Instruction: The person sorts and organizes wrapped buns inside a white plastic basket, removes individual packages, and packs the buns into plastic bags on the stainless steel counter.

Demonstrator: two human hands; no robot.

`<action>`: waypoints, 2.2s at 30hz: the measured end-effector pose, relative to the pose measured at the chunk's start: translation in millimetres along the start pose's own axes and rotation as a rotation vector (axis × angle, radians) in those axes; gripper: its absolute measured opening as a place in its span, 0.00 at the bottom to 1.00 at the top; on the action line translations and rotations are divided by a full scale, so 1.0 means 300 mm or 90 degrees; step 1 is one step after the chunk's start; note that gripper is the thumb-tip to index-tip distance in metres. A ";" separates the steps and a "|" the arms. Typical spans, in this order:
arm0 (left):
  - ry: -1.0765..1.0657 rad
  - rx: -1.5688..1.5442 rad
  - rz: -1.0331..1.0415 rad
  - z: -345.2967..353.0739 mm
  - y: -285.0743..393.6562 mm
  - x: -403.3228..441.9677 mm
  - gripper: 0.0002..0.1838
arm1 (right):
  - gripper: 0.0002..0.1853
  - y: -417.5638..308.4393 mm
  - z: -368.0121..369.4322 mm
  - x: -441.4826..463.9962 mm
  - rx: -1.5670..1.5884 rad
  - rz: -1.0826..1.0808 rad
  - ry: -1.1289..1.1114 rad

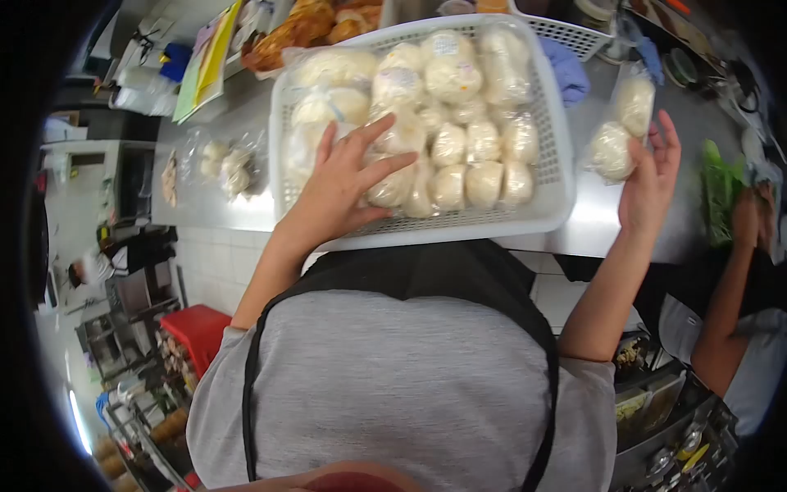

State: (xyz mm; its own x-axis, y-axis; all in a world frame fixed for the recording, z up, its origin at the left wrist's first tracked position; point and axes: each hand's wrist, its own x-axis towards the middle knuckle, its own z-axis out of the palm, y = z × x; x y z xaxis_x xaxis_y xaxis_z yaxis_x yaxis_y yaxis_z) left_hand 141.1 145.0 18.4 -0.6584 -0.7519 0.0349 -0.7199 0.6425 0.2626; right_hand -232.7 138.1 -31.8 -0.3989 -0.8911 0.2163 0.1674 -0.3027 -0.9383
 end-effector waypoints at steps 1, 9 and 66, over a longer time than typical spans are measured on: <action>-0.008 -0.005 -0.010 -0.002 -0.003 0.006 0.46 | 0.35 0.004 -0.039 0.000 -0.033 -0.019 0.060; -0.001 -0.020 -0.023 -0.008 0.020 0.017 0.43 | 0.43 0.060 -0.006 -0.048 -0.323 -0.304 0.266; 0.289 -0.722 0.070 0.118 0.045 0.033 0.33 | 0.45 -0.006 0.421 -0.260 0.065 0.131 -0.286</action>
State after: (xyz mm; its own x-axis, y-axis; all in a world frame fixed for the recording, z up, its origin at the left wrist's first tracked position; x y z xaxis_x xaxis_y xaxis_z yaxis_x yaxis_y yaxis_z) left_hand 117.1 151.4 -11.9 -0.4035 -0.8311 0.3827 0.0830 0.3832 0.9199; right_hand -87.9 165.4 -12.8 0.0752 -0.9864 0.1463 0.2986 -0.1177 -0.9471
